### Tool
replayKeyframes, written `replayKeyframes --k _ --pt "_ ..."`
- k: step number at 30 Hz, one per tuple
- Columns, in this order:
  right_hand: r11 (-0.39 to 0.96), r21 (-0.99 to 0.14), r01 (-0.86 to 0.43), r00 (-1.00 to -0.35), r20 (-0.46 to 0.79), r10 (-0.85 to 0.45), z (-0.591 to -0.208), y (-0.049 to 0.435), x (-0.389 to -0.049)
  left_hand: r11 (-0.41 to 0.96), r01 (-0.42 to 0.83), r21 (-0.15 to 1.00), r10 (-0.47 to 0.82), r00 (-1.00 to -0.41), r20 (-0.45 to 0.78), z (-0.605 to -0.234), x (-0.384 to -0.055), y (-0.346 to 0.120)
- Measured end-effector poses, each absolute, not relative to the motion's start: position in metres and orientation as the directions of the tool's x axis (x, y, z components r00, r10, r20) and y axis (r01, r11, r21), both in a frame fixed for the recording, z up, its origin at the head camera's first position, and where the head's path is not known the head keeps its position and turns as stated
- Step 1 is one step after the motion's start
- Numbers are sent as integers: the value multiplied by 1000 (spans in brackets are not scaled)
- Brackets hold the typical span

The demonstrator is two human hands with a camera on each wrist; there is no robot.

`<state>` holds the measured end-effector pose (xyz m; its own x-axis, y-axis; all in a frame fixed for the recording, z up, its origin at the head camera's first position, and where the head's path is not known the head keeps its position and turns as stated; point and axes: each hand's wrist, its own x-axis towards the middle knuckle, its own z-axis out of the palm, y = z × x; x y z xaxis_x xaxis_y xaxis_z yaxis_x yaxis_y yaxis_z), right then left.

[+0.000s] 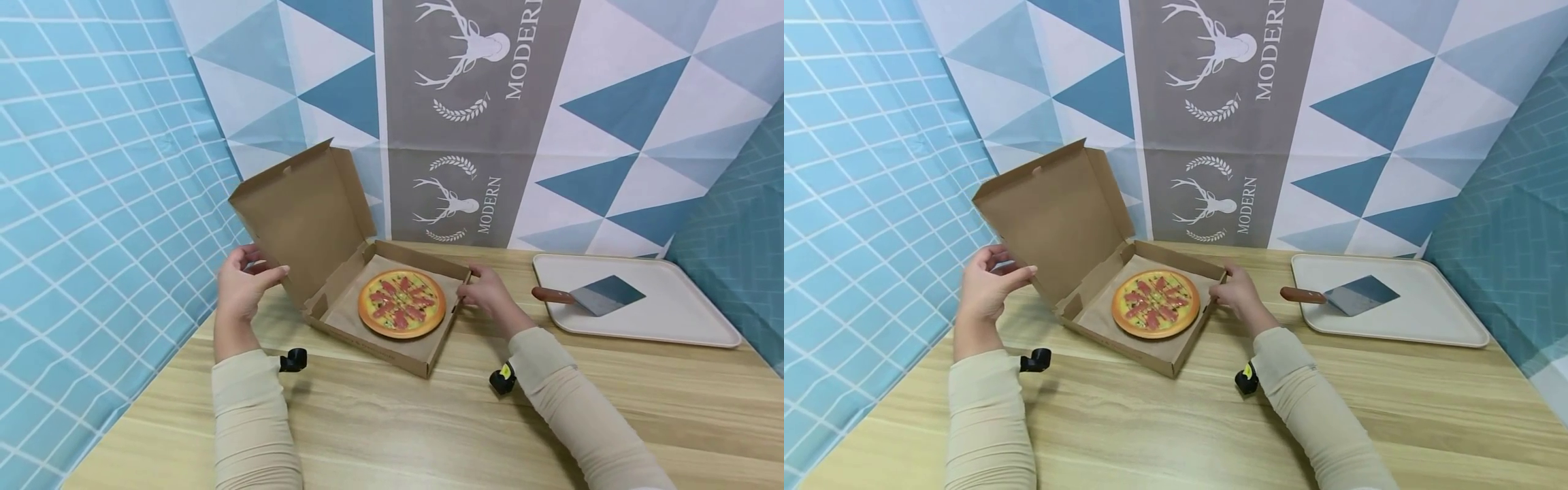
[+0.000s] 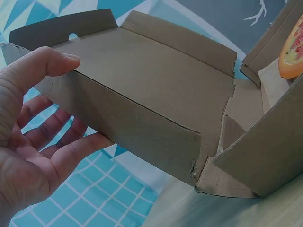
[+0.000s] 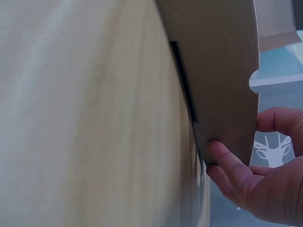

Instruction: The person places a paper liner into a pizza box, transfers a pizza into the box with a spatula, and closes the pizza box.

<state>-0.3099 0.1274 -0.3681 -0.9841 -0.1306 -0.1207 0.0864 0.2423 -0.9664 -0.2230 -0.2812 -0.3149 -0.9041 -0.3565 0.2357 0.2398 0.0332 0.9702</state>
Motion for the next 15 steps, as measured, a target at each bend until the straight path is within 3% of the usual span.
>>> replayKeyframes --k 8,15 --pt "461 -888 -14 -992 -45 -118 -369 141 -294 297 190 936 -329 -900 287 -313 -228 -272" --pt "630 -771 -93 -986 -15 -164 -364 152 -283 327 207 922 -314 -896 313 -314 -234 -261"
